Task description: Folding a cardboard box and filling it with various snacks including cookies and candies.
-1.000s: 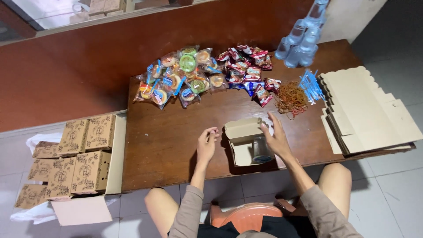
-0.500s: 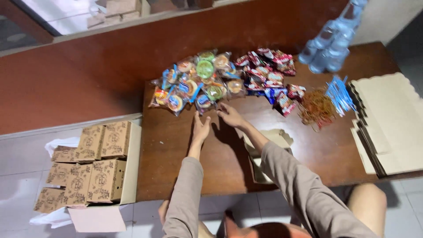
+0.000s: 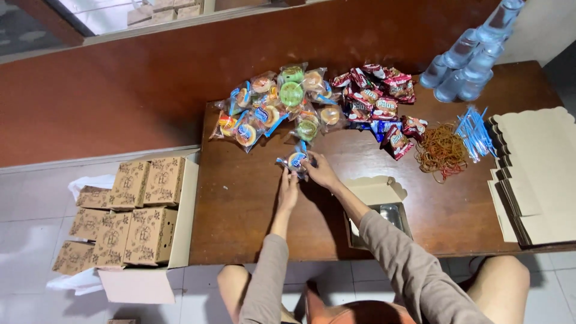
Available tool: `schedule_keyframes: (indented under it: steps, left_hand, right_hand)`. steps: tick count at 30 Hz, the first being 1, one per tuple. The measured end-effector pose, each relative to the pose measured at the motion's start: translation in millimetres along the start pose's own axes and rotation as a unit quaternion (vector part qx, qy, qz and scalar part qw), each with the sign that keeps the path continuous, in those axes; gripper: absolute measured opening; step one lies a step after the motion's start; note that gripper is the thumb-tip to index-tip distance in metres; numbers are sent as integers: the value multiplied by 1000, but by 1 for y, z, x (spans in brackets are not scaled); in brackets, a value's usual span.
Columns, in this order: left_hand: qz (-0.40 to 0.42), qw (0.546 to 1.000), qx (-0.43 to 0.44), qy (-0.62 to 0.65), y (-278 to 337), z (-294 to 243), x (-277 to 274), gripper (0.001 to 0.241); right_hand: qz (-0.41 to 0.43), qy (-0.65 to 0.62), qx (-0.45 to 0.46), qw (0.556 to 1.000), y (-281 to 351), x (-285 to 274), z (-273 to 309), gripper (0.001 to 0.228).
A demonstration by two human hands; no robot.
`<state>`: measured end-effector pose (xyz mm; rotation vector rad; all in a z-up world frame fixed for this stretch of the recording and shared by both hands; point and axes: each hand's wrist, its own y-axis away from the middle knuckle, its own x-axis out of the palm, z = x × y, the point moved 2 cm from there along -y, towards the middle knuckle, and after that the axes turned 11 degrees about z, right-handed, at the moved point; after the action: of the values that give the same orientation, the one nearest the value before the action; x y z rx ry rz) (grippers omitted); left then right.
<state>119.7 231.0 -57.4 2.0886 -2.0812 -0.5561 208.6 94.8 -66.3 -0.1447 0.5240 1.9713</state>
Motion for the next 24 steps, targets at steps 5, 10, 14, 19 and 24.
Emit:
schedule_keyframes:
  steps: [5, 10, 14, 19, 24]
  left_hand:
    - [-67, 996, -67, -1, 28, 3, 18, 67]
    - [-118, 992, -41, 13, 47, -6, 34, 54]
    - [-107, 992, 51, 49, 62, -8, 64, 53]
    - [-24, 991, 111, 73, 147, -86, 105, 62]
    - [28, 996, 45, -67, 196, -112, 130, 60]
  right_hand:
    - [11, 0, -16, 1000, 49, -9, 24, 57]
    - [60, 41, -10, 997, 109, -34, 52, 58]
    - [47, 71, -40, 996, 186, -65, 93, 63]
    - [20, 3, -34, 999, 244, -110, 76, 63]
    - [-5, 65, 16, 998, 292, -123, 56, 72]
